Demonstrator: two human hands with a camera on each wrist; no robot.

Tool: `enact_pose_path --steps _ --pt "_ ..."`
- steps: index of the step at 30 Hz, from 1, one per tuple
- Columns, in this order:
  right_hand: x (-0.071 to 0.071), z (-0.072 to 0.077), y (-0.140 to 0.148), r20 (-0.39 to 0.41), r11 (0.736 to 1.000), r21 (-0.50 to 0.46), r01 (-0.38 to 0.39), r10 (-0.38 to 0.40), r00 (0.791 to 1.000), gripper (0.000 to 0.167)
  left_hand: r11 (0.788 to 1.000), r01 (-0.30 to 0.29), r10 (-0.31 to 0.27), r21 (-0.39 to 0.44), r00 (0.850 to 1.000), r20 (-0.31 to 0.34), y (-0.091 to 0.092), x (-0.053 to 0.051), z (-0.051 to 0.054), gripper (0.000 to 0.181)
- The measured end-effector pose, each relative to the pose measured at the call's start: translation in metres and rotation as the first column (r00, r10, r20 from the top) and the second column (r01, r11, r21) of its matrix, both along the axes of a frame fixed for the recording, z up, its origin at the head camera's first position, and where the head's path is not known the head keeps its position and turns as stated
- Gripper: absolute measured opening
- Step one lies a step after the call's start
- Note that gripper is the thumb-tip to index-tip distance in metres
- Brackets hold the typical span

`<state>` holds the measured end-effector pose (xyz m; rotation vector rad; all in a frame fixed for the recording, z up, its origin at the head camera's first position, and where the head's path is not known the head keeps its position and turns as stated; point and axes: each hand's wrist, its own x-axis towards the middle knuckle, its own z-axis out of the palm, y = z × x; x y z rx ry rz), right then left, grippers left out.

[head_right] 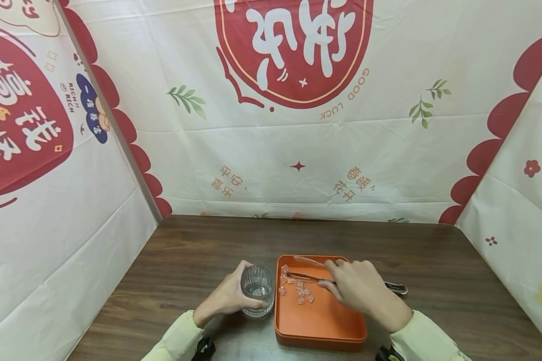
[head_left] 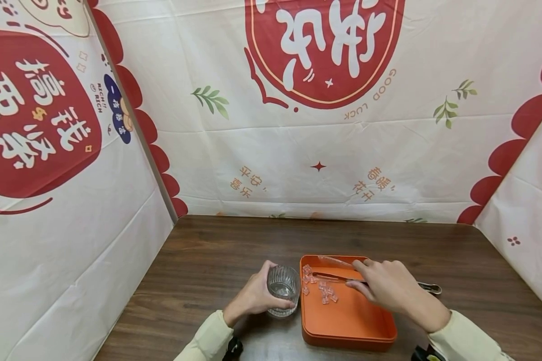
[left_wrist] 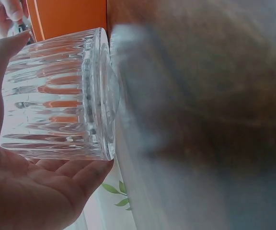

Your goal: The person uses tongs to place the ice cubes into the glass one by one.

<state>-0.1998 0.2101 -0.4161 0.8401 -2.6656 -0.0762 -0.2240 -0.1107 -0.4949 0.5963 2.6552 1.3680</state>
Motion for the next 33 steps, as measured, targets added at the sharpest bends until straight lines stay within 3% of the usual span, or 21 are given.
enact_pose_path --steps 9,15,19,23,29,33 --pt "-0.005 -0.010 0.006 0.024 0.999 0.015 0.031 -0.031 0.999 0.037 1.000 -0.002 0.002 -0.001 1.000 0.025 0.000 -0.001 0.002 0.084" --pt "-0.004 -0.013 0.007 0.110 1.000 0.010 0.004 -0.005 0.994 0.035 1.000 -0.003 0.003 -0.010 1.000 0.024 -0.001 -0.002 0.002 0.085" --pt "-0.001 -0.015 0.009 0.200 0.995 -0.043 -0.087 0.094 0.975 0.031 1.000 -0.010 0.010 -0.012 0.999 0.037 -0.001 -0.002 0.003 0.084" --pt "0.001 -0.017 0.012 0.285 0.983 -0.079 -0.163 0.179 0.942 0.032 1.000 -0.008 0.008 -0.007 0.999 0.036 -0.001 -0.002 0.004 0.083" --pt "0.003 -0.019 0.014 0.384 0.984 -0.080 -0.162 0.180 0.906 0.035 1.000 -0.004 0.005 -0.024 1.000 0.024 -0.001 -0.002 0.003 0.082" --pt "0.004 -0.021 0.015 0.383 0.985 -0.064 -0.158 0.170 0.908 0.036 1.000 -0.002 0.003 -0.025 1.000 0.020 -0.002 -0.002 0.003 0.081"
